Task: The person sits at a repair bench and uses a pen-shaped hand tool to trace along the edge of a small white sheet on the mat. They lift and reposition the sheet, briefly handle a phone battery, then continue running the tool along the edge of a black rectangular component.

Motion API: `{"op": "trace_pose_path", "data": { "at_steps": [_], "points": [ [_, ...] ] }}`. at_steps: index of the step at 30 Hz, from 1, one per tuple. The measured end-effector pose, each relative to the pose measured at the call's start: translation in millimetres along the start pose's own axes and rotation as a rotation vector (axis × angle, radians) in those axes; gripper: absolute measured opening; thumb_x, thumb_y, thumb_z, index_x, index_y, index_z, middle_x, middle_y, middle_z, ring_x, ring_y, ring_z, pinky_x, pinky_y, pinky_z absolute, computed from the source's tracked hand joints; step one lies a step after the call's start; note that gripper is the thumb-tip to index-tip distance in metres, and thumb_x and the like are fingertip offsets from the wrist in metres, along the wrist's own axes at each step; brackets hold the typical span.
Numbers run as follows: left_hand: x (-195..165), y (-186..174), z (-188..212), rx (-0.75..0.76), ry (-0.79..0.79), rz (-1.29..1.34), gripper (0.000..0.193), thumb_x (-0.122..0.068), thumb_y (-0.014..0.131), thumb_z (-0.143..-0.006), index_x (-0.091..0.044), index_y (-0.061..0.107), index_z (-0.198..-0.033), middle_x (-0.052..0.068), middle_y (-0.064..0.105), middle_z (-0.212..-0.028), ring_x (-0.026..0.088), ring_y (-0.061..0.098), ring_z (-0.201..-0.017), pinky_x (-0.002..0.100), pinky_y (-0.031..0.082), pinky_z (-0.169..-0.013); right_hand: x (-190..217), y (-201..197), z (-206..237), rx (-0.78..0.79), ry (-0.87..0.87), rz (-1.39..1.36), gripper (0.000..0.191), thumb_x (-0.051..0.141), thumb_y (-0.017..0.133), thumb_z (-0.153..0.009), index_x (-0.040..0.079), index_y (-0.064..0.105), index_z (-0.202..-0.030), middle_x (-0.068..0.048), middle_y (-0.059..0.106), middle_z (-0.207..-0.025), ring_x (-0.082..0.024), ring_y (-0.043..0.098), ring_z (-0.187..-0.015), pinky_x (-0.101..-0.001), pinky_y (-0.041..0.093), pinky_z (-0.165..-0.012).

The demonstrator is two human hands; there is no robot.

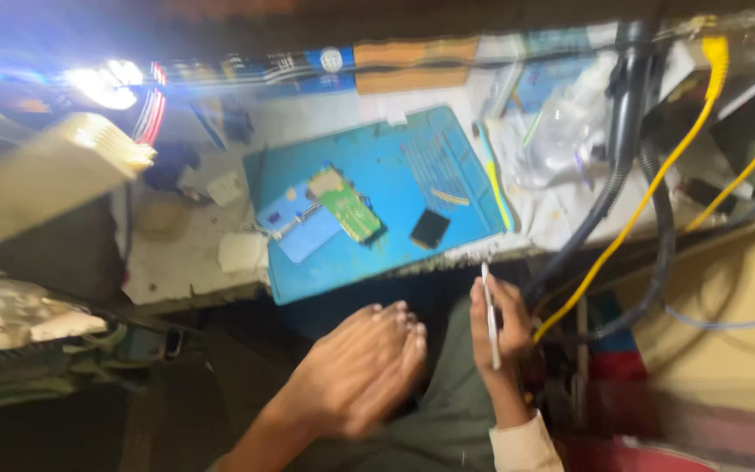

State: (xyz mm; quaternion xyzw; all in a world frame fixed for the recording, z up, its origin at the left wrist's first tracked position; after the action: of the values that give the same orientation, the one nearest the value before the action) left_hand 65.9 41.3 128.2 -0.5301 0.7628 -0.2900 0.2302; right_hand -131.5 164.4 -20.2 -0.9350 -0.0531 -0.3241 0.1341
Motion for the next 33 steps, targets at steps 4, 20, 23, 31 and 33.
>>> {"op": "trace_pose_path", "data": {
  "at_steps": [4, 20, 23, 31, 33],
  "points": [
    [57, 93, 3, -0.141, -0.382, 0.111, 0.028, -0.002, 0.072, -0.093, 0.002, 0.068, -0.12, 0.016, 0.067, -0.126, 0.033, 0.063, -0.125, 0.045, 0.053, -0.108, -26, -8, -12, -0.025, 0.142, -0.023, 0.017, 0.008, 0.069, -0.099, -0.005, 0.066, -0.11, -0.011, 0.067, -0.09, -0.015, 0.064, -0.076, -0.0271, 0.05, -0.067],
    [91, 160, 5, 0.032, -0.542, 0.002, 0.04, -0.013, 0.069, -0.093, 0.008, 0.06, -0.127, 0.027, 0.058, -0.144, 0.037, 0.056, -0.136, 0.048, 0.041, -0.116, 3, 26, -46, 0.15, -0.185, -0.012, 0.012, 0.002, 0.063, -0.096, -0.001, 0.063, -0.107, -0.016, 0.071, -0.103, -0.034, 0.071, -0.1, -0.0467, 0.058, -0.101],
    [91, 157, 3, 0.04, -0.528, 0.009, 0.038, -0.01, 0.069, -0.091, 0.006, 0.062, -0.125, 0.026, 0.058, -0.143, 0.037, 0.056, -0.136, 0.048, 0.041, -0.116, 8, 28, -41, 0.157, -0.221, -0.052, 0.011, 0.0, 0.064, -0.096, -0.002, 0.063, -0.107, -0.015, 0.07, -0.1, -0.032, 0.071, -0.095, -0.0502, 0.06, -0.102],
    [94, 155, 7, 0.018, -0.526, 0.095, 0.032, -0.007, 0.07, -0.091, 0.004, 0.067, -0.121, 0.025, 0.062, -0.138, 0.037, 0.058, -0.133, 0.05, 0.042, -0.114, 19, 33, -35, 0.144, -0.285, 0.07, 0.013, 0.002, 0.067, -0.097, -0.004, 0.065, -0.108, -0.017, 0.067, -0.101, -0.04, 0.071, -0.101, -0.0481, 0.06, -0.096],
    [94, 155, 7, 0.022, -0.525, 0.087, 0.031, -0.006, 0.069, -0.092, 0.004, 0.068, -0.121, 0.025, 0.062, -0.138, 0.036, 0.058, -0.133, 0.051, 0.042, -0.115, 21, 35, -36, 0.171, -0.297, 0.084, 0.012, 0.002, 0.067, -0.098, -0.005, 0.065, -0.107, -0.017, 0.067, -0.1, -0.04, 0.071, -0.1, -0.0492, 0.06, -0.097]
  ]
}}
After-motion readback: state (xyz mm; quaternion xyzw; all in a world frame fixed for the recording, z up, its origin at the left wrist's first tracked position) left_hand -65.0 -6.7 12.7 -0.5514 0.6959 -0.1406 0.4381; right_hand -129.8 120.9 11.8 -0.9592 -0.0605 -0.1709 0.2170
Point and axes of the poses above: each hand's wrist, its own z-axis away from the middle knuckle, its own y-axis out of the palm, x = y × z, the point moved 8 cm from there along -z, towards the middle knuckle
